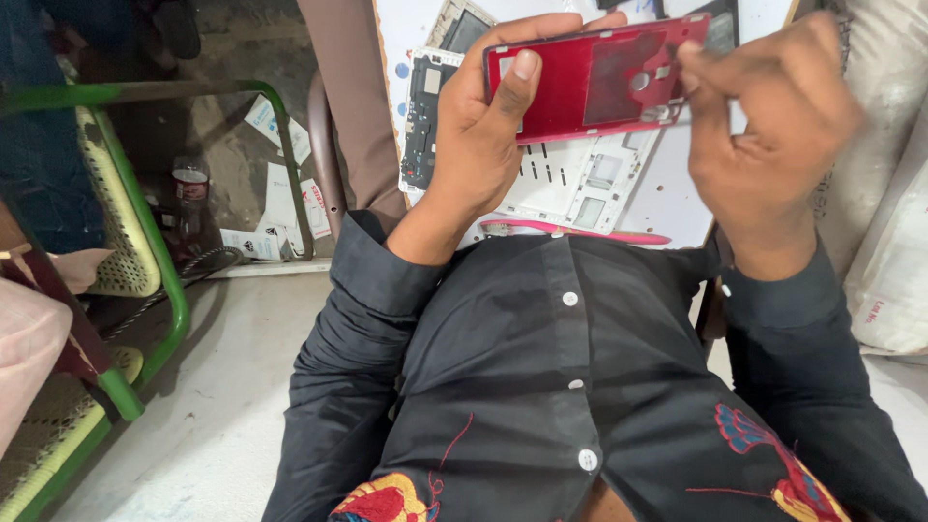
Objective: The person holds a red phone back cover on their lap and repeatedly presses and fits a small camera lens component into the cover's camera cutout, turning the cover over at times to work from different sides. They continue pressing and aligning the part throughout the clip at a repair workbench.
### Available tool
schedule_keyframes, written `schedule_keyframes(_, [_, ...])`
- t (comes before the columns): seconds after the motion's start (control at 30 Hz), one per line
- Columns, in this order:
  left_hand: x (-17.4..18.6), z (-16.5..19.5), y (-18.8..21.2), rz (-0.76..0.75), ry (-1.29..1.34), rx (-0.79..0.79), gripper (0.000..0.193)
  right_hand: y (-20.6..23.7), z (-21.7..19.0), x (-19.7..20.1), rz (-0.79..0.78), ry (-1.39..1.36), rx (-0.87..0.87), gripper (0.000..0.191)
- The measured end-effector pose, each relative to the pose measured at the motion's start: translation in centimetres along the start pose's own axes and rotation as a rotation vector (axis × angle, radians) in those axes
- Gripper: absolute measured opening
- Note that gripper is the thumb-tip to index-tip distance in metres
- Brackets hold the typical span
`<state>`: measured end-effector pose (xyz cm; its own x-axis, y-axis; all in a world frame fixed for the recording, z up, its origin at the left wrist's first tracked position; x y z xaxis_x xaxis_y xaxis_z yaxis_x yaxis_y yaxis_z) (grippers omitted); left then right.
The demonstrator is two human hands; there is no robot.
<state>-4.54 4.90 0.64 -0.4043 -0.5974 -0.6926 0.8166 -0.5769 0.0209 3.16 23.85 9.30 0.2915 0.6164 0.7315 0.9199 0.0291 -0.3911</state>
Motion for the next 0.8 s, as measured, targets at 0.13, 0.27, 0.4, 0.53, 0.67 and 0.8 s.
schedule_keyframes(0.13, [-0.1,0.0,-0.1,0.004,0.013,0.002,0.038,-0.1,-0.5,-0.3,0.016,0.017,0.09,0.022])
schedule_keyframes(0.27, [0.0,-0.1,-0.1,0.037,-0.019,0.011,0.038,-0.1,0.0,-0.4,0.018,0.019,0.035,0.022])
schedule_keyframes(0.4, [0.3,-0.4,-0.1,0.014,0.058,0.012,0.036,0.1,0.2,-0.4,0.009,0.022,0.049,0.022])
schedule_keyframes(0.53, [0.5,-0.6,0.0,0.066,0.044,-0.001,0.033,0.1,0.2,0.0,-0.002,0.022,0.05,0.022])
schedule_keyframes(0.67, [0.8,0.2,0.0,0.016,0.046,-0.009,0.032,-0.2,-0.1,-0.4,0.003,0.012,0.092,0.025])
schedule_keyframes(0.8, [1.3,0.3,-0.2,0.078,0.088,0.051,0.03,-0.5,0.0,-0.1,0.039,-0.013,0.051,0.022])
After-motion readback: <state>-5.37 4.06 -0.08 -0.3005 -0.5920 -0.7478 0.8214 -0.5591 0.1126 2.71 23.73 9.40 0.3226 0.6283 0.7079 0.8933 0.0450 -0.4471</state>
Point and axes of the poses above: each hand's wrist, its own y-axis away from the middle knuckle, its own x-axis out of the back of the hand, z = x × y, the point moved 5 cm from there along -y, towards the middle knuckle, and after that the axes turned 4 degrees about -y, right-handed, at the moved point
